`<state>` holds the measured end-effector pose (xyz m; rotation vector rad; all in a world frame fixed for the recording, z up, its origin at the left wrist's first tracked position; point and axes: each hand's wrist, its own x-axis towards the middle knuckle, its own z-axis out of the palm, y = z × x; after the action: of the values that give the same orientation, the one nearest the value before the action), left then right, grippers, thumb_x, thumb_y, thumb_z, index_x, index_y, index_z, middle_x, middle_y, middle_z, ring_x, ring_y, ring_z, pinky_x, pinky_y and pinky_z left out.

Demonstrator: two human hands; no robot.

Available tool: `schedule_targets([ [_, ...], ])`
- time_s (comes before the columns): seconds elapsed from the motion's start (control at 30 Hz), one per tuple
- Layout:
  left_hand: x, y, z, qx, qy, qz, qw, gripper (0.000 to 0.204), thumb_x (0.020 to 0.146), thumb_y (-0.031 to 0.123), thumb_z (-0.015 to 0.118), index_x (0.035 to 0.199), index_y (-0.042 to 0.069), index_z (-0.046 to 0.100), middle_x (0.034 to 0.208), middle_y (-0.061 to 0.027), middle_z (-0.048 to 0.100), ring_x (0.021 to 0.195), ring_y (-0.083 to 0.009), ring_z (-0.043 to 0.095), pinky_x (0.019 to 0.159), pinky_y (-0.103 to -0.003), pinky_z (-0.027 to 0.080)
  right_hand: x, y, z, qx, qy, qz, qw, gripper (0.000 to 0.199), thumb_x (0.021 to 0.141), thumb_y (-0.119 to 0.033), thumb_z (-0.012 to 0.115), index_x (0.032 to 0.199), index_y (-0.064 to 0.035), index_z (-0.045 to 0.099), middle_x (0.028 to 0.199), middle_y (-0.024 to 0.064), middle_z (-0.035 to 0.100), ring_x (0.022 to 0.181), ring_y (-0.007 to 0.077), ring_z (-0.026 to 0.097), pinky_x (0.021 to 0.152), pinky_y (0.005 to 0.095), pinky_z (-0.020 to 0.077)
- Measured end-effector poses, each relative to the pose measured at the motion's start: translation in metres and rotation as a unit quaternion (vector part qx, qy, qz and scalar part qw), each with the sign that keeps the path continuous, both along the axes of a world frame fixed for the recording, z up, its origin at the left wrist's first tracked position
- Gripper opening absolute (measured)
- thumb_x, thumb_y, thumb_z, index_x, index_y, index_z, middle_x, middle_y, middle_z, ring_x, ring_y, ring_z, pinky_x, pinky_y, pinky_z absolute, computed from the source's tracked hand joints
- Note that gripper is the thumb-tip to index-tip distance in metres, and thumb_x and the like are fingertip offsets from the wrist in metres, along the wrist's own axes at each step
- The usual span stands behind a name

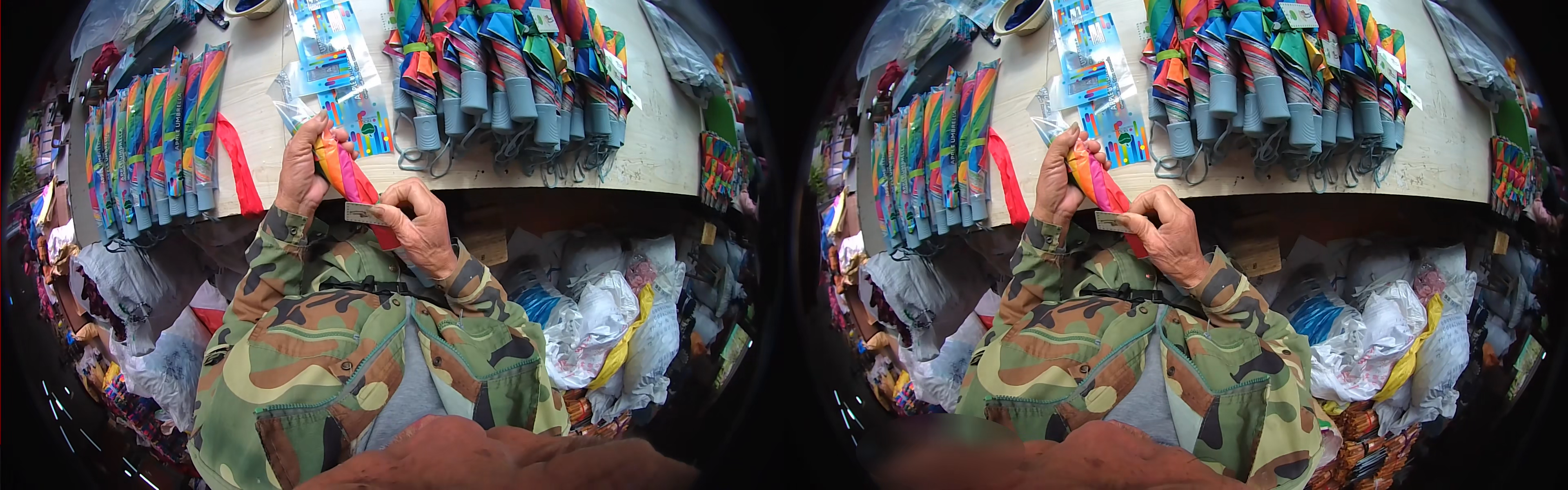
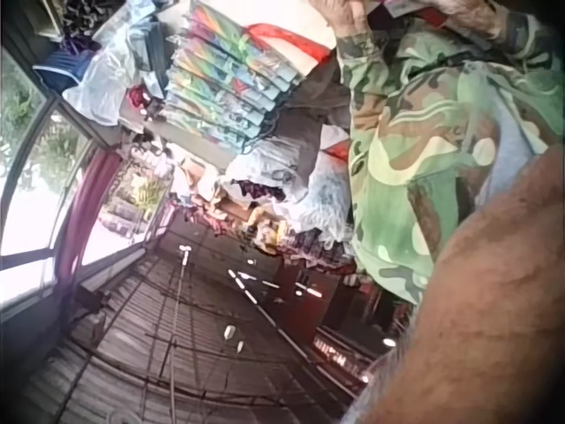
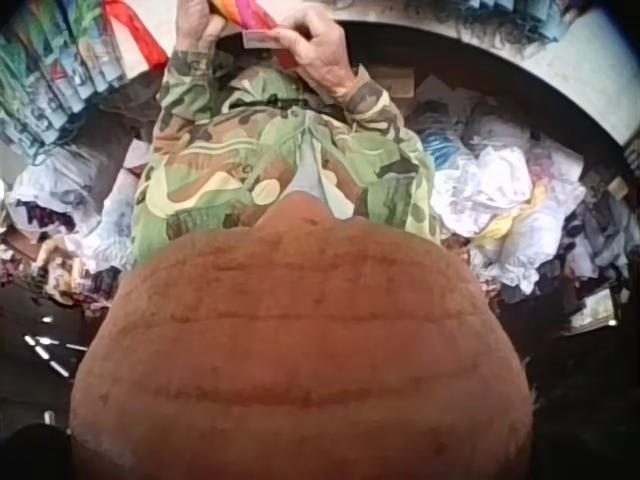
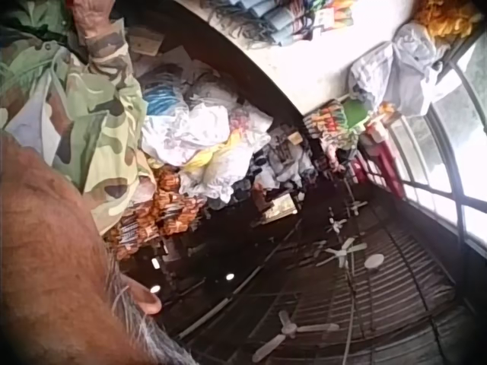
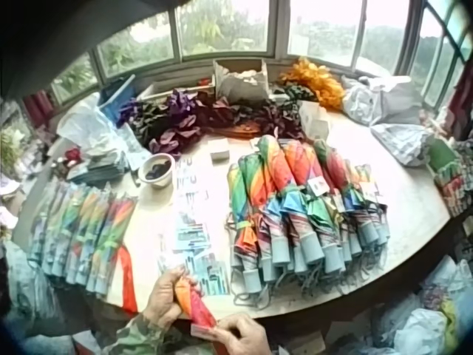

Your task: Packaging colorful folded umbrellas into clear plastic sleeves.

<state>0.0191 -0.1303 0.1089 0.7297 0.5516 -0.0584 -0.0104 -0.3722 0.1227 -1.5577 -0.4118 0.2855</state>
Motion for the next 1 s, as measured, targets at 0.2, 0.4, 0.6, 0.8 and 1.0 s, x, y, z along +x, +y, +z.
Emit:
schedule_targets([
  [0.2,-0.012,-0.012,0.009,-0.019,-0.045,0.008,0.999,0.026,0.107,0.027,0.075,0.117,0.006,0.066,0.102,-0.0109,0.074,0.093,-0.0248,0.074,0.094,-0.045,0.063,0.005,0.018,-0.020,0.060,0.277,-0.102,0.954,0.040,0.111,-0.037,0.072,0.098,-0.0007,0.060,0.083,0.0016,0.066,0.076,0.0090,0.055,0.070,0.0303,0.0497],
  [0.4,-0.033,-0.041,0.012,0.042,-0.066,-0.076,0.994,0.035,0.108,0.034,0.071,0.118,0.001,0.068,0.106,-0.0124,0.078,0.098,-0.0218,0.076,0.092,-0.038,0.062,0.000,0.027,-0.007,-0.075,0.146,-0.085,0.983,0.036,0.111,-0.029,0.070,0.101,0.0013,0.054,0.077,0.0149,0.066,0.069,0.0232,0.065,0.065,0.0421,0.0534],
  [0.6,-0.064,-0.050,-0.001,0.015,-0.067,-0.060,0.996,0.072,0.097,0.045,0.086,0.145,0.001,0.055,0.129,-0.0155,0.075,0.119,-0.0226,0.071,0.106,-0.041,0.057,-0.002,0.033,-0.004,-0.082,0.100,-0.079,0.989,0.031,0.110,-0.024,0.070,0.104,0.0004,0.051,0.085,0.0225,0.073,0.078,0.0440,0.075,0.065,0.0495,0.0550],
  [0.8,-0.056,-0.047,0.018,0.096,-0.078,-0.097,0.988,0.056,0.096,0.025,0.082,0.140,0.001,0.057,0.130,-0.0176,0.073,0.120,-0.0272,0.071,0.111,-0.047,0.055,-0.006,0.028,-0.002,-0.098,0.083,-0.079,0.989,0.032,0.109,-0.027,0.070,0.106,0.0001,0.054,0.092,0.0246,0.075,0.081,0.0449,0.075,0.068,0.0491,0.0576],
  [1.0,-0.052,-0.037,0.018,0.072,-0.056,-0.091,0.992,0.047,0.098,0.017,0.076,0.139,0.001,0.059,0.128,-0.0176,0.073,0.117,-0.0274,0.072,0.108,-0.047,0.058,-0.017,0.024,0.006,-0.091,0.014,-0.012,0.996,0.030,0.106,-0.026,0.073,0.111,0.0006,0.059,0.092,0.0242,0.075,0.083,0.0447,0.076,0.069,0.0485,0.0581],
])
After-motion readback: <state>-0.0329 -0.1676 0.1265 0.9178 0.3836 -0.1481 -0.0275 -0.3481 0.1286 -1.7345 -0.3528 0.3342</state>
